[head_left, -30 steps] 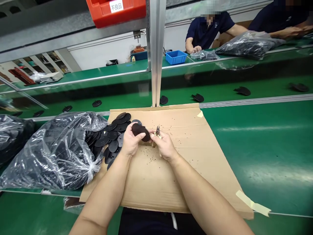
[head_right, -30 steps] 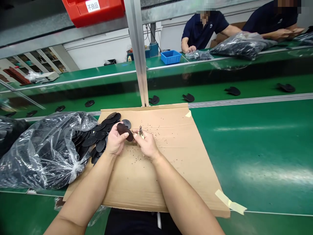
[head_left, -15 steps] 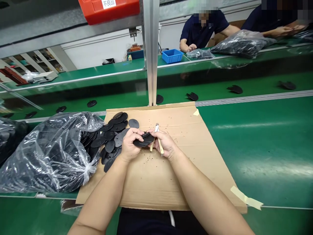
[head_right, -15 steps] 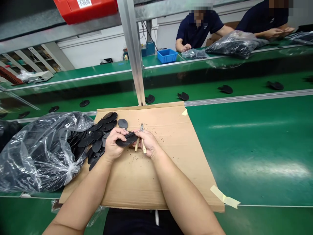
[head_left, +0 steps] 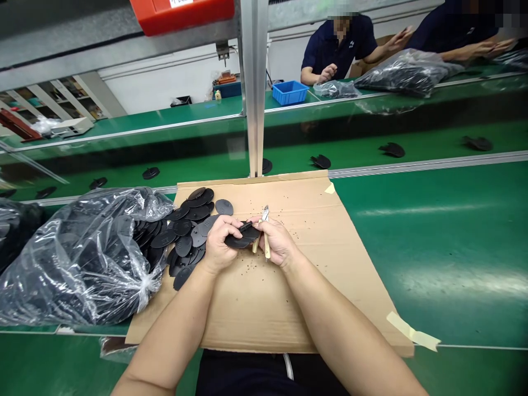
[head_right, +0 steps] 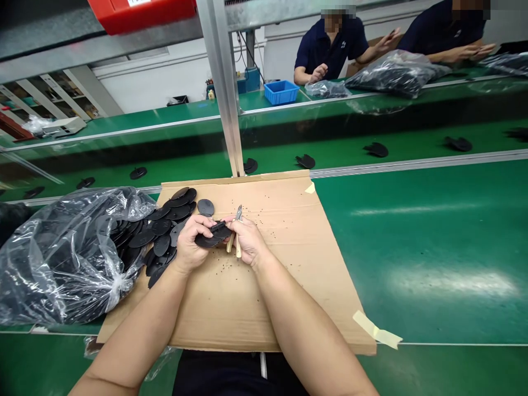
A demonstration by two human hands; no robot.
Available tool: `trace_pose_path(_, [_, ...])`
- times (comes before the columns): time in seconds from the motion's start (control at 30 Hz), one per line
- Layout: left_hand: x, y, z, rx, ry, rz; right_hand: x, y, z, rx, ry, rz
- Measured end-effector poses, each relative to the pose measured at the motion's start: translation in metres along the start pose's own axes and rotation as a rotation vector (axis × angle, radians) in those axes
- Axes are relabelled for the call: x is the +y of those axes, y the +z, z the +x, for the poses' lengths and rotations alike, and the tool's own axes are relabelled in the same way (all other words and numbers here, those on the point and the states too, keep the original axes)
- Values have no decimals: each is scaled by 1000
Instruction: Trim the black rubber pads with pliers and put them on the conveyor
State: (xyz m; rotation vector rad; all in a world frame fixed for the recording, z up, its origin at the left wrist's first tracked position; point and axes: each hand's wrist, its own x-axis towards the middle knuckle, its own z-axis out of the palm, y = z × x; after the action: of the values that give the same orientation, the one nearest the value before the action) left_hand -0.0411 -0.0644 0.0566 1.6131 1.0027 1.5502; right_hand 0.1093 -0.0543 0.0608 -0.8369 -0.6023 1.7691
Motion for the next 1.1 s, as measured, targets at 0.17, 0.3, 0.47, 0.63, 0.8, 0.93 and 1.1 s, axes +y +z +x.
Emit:
trace_pose_path(0.17, [0, 0, 9, 196, -501, -552, -6, -3, -4, -81, -115, -219])
trace_pose_path(0.3, [2, 0, 13, 126, -922, -861, -4, -5, -5, -53, -474, -533])
trace_pose_path(0.47, [1, 2, 9, -11, -1046, -964, -4, -2, -10, -134, -730, -773])
trace_pose_path(0.63, [0, 1, 9, -23, -1068, -1000, -8, 1, -14, -156, -901, -887])
trace_pose_path(0.8, [1, 1, 9, -39, -1094, -988, -7, 2, -14, -143, -977, -989])
trace_pose_path(0.93, [3, 3, 8, -24, -1087, -977, -3, 2, -13, -104, -1026, -1048])
trace_pose_path(1.1, [6, 6, 7, -14, -1074, -970, 4, 3, -13, -25, -1080, -1056])
